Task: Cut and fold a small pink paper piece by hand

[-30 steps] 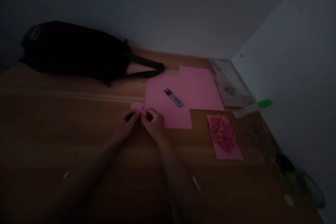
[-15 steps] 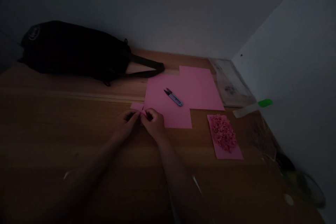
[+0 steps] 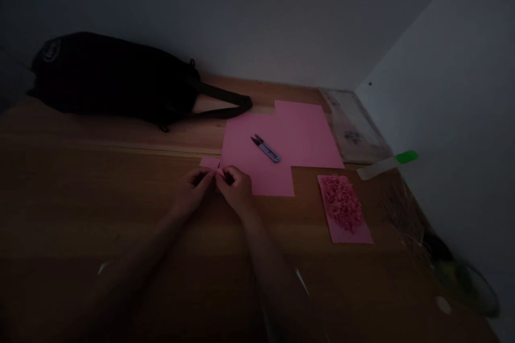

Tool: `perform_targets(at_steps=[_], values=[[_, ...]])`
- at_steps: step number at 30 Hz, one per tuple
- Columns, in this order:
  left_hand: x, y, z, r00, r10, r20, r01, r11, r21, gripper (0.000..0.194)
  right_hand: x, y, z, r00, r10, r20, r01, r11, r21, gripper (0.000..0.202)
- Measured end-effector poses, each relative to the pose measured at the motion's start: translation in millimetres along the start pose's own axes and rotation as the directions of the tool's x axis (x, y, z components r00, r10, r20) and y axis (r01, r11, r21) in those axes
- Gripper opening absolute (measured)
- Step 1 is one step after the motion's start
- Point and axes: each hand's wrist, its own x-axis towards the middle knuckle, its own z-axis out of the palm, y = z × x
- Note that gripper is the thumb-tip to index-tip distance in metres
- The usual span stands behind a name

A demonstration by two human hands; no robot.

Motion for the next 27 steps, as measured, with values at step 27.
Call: perform_targets(at_steps=[27], values=[[0.8, -1.2, 1.4, 1.0, 0.013, 0.001, -0.013, 0.998, 0.059, 0.014, 0.3, -1.0, -0.4, 1.0, 0.0, 0.003, 0.0, 1.0, -0.002, 0.013]])
